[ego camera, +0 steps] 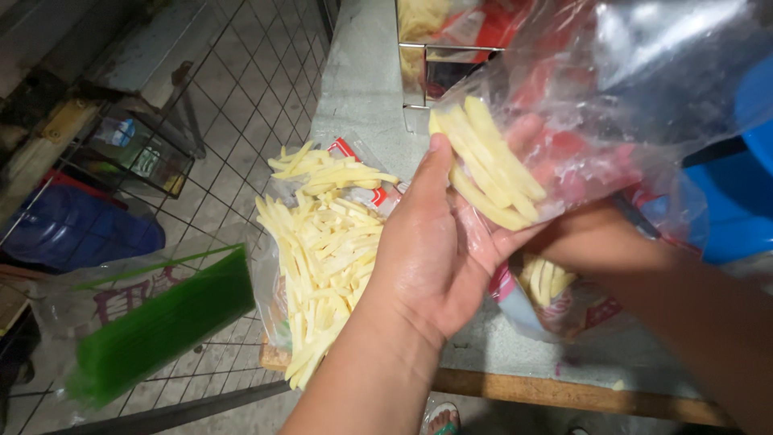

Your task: The person repeatedly scoops frozen french fries from a large bag into small clear plastic bags, places each bag on a blue kitchen scale to check weight, and then sets the filled bags aside. The process is repeated multiple times throughout the clip.

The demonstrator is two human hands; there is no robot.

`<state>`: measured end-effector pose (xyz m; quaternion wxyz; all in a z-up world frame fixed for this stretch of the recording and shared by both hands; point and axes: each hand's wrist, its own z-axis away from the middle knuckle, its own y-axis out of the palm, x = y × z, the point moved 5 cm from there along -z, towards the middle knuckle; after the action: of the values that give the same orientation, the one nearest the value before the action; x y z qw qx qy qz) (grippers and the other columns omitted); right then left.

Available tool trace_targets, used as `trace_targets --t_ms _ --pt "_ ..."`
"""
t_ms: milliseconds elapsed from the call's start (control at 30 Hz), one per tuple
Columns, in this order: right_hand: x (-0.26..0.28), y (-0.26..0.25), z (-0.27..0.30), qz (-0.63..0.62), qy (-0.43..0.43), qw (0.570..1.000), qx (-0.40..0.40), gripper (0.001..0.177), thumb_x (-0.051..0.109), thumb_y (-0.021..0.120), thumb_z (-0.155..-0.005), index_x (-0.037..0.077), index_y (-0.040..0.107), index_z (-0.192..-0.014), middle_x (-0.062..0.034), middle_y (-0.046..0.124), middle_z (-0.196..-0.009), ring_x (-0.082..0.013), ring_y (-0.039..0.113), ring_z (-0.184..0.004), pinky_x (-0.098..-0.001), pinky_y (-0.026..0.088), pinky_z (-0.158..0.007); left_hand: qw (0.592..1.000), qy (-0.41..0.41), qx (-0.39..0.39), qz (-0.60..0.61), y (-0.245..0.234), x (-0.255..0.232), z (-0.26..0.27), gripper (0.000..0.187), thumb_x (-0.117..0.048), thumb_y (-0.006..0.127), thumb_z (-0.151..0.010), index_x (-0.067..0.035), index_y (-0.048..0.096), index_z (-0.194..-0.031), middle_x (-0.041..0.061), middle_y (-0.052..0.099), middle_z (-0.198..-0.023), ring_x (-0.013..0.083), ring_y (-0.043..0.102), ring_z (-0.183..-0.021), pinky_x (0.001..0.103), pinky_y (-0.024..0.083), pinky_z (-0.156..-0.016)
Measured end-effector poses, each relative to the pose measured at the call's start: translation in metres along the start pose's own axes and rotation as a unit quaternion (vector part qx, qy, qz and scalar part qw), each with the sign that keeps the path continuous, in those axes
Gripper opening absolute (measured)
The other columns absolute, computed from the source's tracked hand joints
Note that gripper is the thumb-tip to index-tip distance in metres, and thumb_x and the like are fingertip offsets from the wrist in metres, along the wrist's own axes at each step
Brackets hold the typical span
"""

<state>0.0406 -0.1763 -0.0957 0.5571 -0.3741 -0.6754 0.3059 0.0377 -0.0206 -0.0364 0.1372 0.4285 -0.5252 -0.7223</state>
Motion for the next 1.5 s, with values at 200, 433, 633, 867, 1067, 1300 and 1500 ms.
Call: trace_targets --t_ms 200,433,633,867,1067,1300,1500 --pt "-0.001 0.005 0.003 -0.034 -0.001 0.999 0.011 0.036 0.022 0.073 -0.086 0.013 0.07 -0.12 -0.0114 0.069 -0.123 -0.0277 0.064 -0.115 -0.0437 0.05 -0.096 1.0 -0.006 -0.002 0.008 -0.001 0.004 0.0 0.059 -0.043 0.025 -0.113 -0.003 0.041 -0.152 0.016 0.061 -0.141 0.0305 0.064 -0.119 0.045 0.056 -0.101" --pt "-0.008 0.009 0.011 -0.076 -0.009 0.997 0.018 0.038 0.019 0.073 -0.085 0.012 0.07 -0.122 -0.0107 0.07 -0.125 -0.0255 0.064 -0.117 -0.0417 0.05 -0.098 1.0 -0.002 -0.004 0.01 -0.004 0.006 0.0 0.058 -0.043 0.026 -0.113 -0.003 0.042 -0.152 0.015 0.062 -0.14 0.0287 0.066 -0.115 0.044 0.057 -0.099" --pt "-0.002 0.005 0.01 -0.065 -0.046 0.997 0.01 0.038 0.014 0.072 -0.085 0.013 0.069 -0.124 -0.01 0.07 -0.126 -0.0234 0.064 -0.118 -0.0399 0.051 -0.097 1.0 -0.001 -0.009 0.018 -0.003 0.007 0.0 0.055 -0.042 0.028 -0.112 -0.005 0.043 -0.15 0.012 0.063 -0.14 0.0267 0.068 -0.111 0.042 0.059 -0.095" --pt "0.005 -0.007 0.038 -0.16 0.3 0.939 0.056 0.033 0.006 0.066 -0.089 0.01 0.072 -0.122 -0.0093 0.079 -0.11 -0.0232 0.074 -0.097 -0.0378 0.057 -0.084 0.999 0.006 -0.043 0.007 -0.003 0.006 0.006 0.051 -0.042 0.03 -0.109 -0.01 0.047 -0.145 0.009 0.064 -0.14 0.0258 0.067 -0.109 0.042 0.059 -0.095" --pt "0.005 -0.017 0.056 -0.429 0.354 0.83 0.036 0.029 0.006 0.063 -0.09 0.006 0.066 -0.119 -0.0042 0.074 -0.111 -0.0196 0.072 -0.101 -0.038 0.059 -0.088 0.998 0.041 -0.051 0.022 -0.006 -0.002 0.005 0.05 -0.041 0.032 -0.108 -0.01 0.049 -0.143 0.009 0.064 -0.138 0.0269 0.067 -0.113 0.045 0.058 -0.096" --pt "0.017 -0.028 0.085 -0.59 0.393 0.704 0.036 0.028 0.01 0.061 -0.093 0.005 0.065 -0.12 -0.009 0.074 -0.109 -0.0219 0.071 -0.099 -0.0395 0.056 -0.086 0.993 0.1 -0.049 0.026 -0.012 -0.032 0.011 0.046 -0.039 0.036 -0.108 -0.011 0.051 -0.142 0.004 0.064 -0.141 0.0237 0.065 -0.119 0.043 0.058 -0.096" --pt "0.043 -0.049 0.109 -0.579 0.417 0.7 0.025 0.043 0.003 0.065 -0.086 0.014 0.059 -0.127 -0.0089 0.073 -0.112 -0.0244 0.072 -0.098 -0.0445 0.06 -0.085 0.991 0.121 -0.04 0.045 -0.012 -0.04 0.014 0.044 -0.038 0.038 -0.108 -0.013 0.053 -0.142 0.001 0.065 -0.142 0.0212 0.065 -0.118 0.039 0.059 -0.092"
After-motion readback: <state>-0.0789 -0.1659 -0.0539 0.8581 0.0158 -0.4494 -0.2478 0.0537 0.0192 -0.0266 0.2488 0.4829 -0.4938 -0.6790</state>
